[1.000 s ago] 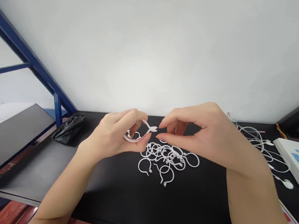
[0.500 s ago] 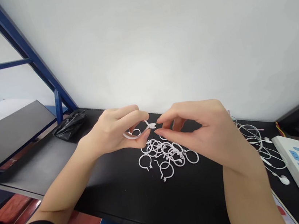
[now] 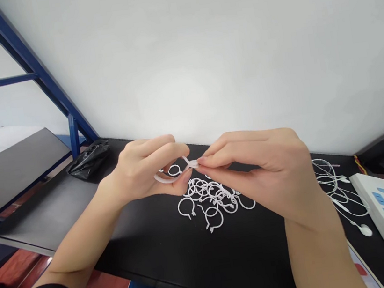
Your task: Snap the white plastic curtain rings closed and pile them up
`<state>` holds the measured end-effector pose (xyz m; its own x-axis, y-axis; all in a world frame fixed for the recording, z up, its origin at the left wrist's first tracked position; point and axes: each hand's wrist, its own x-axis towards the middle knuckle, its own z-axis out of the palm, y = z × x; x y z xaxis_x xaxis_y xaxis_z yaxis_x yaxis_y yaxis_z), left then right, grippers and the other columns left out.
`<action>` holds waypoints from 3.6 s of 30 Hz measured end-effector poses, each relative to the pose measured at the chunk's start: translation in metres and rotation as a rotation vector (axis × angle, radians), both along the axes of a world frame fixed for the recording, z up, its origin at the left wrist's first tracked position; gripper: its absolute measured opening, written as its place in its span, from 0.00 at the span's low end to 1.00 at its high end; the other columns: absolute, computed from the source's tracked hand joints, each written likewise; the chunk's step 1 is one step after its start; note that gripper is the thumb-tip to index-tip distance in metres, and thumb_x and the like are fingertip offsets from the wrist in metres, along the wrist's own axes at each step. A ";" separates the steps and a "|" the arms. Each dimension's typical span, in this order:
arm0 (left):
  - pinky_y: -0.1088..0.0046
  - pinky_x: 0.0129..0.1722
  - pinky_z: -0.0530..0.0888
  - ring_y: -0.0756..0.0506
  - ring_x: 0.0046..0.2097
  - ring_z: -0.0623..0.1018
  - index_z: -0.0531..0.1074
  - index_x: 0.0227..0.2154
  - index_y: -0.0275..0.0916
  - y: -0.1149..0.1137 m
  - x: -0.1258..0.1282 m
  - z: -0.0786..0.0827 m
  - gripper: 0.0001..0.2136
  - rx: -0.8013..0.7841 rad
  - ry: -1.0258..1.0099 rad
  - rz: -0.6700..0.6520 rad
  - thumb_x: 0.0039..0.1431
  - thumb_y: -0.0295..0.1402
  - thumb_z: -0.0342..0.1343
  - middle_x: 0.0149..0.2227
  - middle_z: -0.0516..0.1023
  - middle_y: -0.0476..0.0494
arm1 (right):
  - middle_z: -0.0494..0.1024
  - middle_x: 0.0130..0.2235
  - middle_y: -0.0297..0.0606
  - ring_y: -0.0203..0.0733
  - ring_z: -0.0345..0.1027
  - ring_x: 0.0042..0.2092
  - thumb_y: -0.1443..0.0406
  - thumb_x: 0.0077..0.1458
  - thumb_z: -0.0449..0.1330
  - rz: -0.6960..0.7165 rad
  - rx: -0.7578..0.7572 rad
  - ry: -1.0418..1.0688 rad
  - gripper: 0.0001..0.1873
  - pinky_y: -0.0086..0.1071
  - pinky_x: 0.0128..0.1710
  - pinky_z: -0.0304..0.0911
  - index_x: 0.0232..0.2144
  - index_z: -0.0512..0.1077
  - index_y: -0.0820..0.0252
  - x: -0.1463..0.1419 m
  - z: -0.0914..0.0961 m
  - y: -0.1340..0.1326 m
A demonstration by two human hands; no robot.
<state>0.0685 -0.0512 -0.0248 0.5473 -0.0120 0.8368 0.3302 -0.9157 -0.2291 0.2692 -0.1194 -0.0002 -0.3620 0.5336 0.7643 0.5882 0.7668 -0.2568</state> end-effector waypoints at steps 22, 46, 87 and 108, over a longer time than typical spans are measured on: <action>0.79 0.16 0.54 0.56 0.20 0.53 0.64 0.30 0.39 0.003 0.003 -0.002 0.02 0.078 -0.129 -0.054 0.57 0.30 0.51 0.21 0.57 0.57 | 0.82 0.30 0.28 0.39 0.74 0.26 0.72 0.51 0.66 -0.036 0.070 0.027 0.11 0.35 0.19 0.67 0.27 0.76 0.47 -0.007 -0.002 -0.004; 0.74 0.34 0.67 0.49 0.34 0.74 0.71 0.42 0.37 0.060 -0.013 -0.019 0.18 -0.646 0.342 0.396 0.65 0.47 0.46 0.35 0.75 0.45 | 0.79 0.32 0.35 0.37 0.73 0.27 0.58 0.57 0.61 -0.220 -0.499 0.053 0.10 0.33 0.29 0.65 0.37 0.75 0.58 0.001 -0.038 0.058; 0.70 0.37 0.73 0.39 0.44 0.78 0.69 0.49 0.38 0.113 -0.039 -0.056 0.30 -1.233 0.949 0.795 0.42 0.42 0.67 0.51 0.76 0.37 | 0.75 0.47 0.42 0.41 0.72 0.43 0.60 0.62 0.58 -0.262 -1.117 -0.214 0.14 0.40 0.43 0.71 0.47 0.71 0.62 0.034 -0.124 0.123; 0.71 0.41 0.74 0.47 0.47 0.72 0.65 0.52 0.38 -0.004 -0.001 0.001 0.14 -0.330 0.261 0.022 0.64 0.28 0.51 0.52 0.70 0.38 | 0.62 0.20 0.27 0.32 0.58 0.21 0.55 0.53 0.63 0.517 -0.936 0.456 0.15 0.29 0.19 0.57 0.25 0.66 0.56 -0.008 -0.072 0.086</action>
<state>0.0679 -0.0551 -0.0241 0.7387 0.2477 0.6269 0.3204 -0.9473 -0.0032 0.2614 -0.0335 -0.0724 -0.4944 0.8280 0.2645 -0.0327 0.2864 -0.9576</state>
